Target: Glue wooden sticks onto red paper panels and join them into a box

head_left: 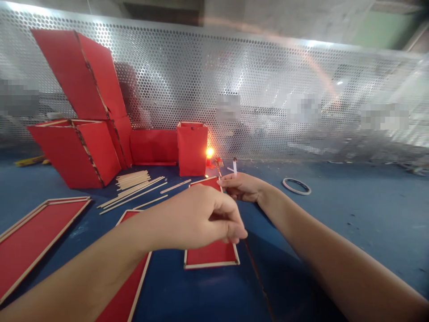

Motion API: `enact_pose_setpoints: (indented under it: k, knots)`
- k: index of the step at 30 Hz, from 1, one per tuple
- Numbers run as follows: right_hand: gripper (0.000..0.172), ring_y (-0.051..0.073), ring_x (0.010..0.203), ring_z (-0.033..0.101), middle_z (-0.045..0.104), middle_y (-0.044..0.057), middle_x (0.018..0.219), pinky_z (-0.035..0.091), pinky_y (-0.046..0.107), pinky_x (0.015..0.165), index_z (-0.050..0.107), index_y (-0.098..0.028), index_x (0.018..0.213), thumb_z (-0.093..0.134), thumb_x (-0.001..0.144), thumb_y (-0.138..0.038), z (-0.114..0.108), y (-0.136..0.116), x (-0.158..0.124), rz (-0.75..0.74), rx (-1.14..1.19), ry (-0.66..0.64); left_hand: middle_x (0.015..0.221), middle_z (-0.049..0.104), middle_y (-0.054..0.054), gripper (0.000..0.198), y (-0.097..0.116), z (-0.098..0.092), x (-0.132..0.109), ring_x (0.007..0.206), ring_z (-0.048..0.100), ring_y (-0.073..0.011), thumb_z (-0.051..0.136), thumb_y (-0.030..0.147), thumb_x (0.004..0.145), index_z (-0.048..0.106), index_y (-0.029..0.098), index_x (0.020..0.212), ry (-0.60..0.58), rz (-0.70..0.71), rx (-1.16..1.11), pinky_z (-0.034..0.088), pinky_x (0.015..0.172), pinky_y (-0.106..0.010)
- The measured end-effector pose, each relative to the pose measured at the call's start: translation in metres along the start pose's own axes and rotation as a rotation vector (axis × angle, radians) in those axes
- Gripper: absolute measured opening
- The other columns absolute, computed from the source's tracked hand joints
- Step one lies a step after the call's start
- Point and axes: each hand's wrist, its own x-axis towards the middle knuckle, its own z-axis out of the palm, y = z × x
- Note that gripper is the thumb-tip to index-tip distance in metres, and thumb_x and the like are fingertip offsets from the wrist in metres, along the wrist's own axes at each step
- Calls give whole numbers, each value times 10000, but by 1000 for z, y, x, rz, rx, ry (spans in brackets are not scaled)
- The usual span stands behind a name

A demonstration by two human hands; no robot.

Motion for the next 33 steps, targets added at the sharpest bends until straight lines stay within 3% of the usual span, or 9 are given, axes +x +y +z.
enact_pose_setpoints:
  k: [3,6,9,11,16,20,22,29,33]
  knots:
    - [273,86,492,463,588,-32,590,377,222,447,595,-190,646,835,716,-300,1,0,-2,-2,-2,-14,757,750,27,133,-4,8,6,708,659,-144,679,280,913,752,231,814,187,71,71,459,657,-243]
    - [261,102,515,505,593,-28,591,398,230,460,606,-193,651,845,695,-288,0,1,-2,5,-6,-28,862,780,0,149,-8,16,11,832,708,-169,655,277,935,693,213,805,203,82,-70,502,742,-271]
    - [245,99,518,509,593,-37,593,410,227,472,614,-196,671,840,698,-288,-1,1,-1,12,-7,-42,957,806,-39,190,-9,22,14,926,740,-195,565,317,986,582,220,824,75,29,-382,539,830,-331]
    - [251,90,511,496,596,-40,594,406,221,475,611,-193,672,835,711,-300,-1,1,-1,9,-4,-44,833,807,-35,209,-8,24,14,862,747,-201,538,344,994,531,229,820,1,-33,-421,537,829,-359]
    - [255,53,445,383,595,-43,582,330,199,425,612,-179,670,833,733,-288,-3,1,2,-6,1,-29,596,697,34,169,-5,23,10,561,648,-150,566,326,941,548,231,803,-62,-220,-231,498,600,-271]
    - [280,40,399,260,496,-78,495,339,204,423,589,-184,640,817,765,-289,-8,4,5,-11,-2,-33,510,616,45,183,-3,14,-1,471,555,-149,573,256,865,567,236,684,-348,-371,101,380,453,-237]
    - [269,40,404,259,512,-70,511,346,207,429,601,-180,652,822,762,-288,-10,5,7,-12,-5,-44,493,603,28,217,-4,9,-5,488,543,-164,593,207,817,558,232,604,-375,-379,328,332,455,-253]
    - [306,57,399,214,355,-118,417,343,224,452,582,-206,667,836,749,-355,-8,3,4,-60,15,-76,672,599,-50,366,-27,-20,0,616,534,-227,395,361,961,477,236,628,259,-373,593,267,570,-333]
    - [313,61,408,161,324,-132,417,316,239,469,541,-218,711,793,783,-389,-4,-5,-4,-145,70,-66,589,565,-32,505,-50,-39,-1,596,554,-232,365,563,973,435,242,589,401,-435,524,265,559,-322]
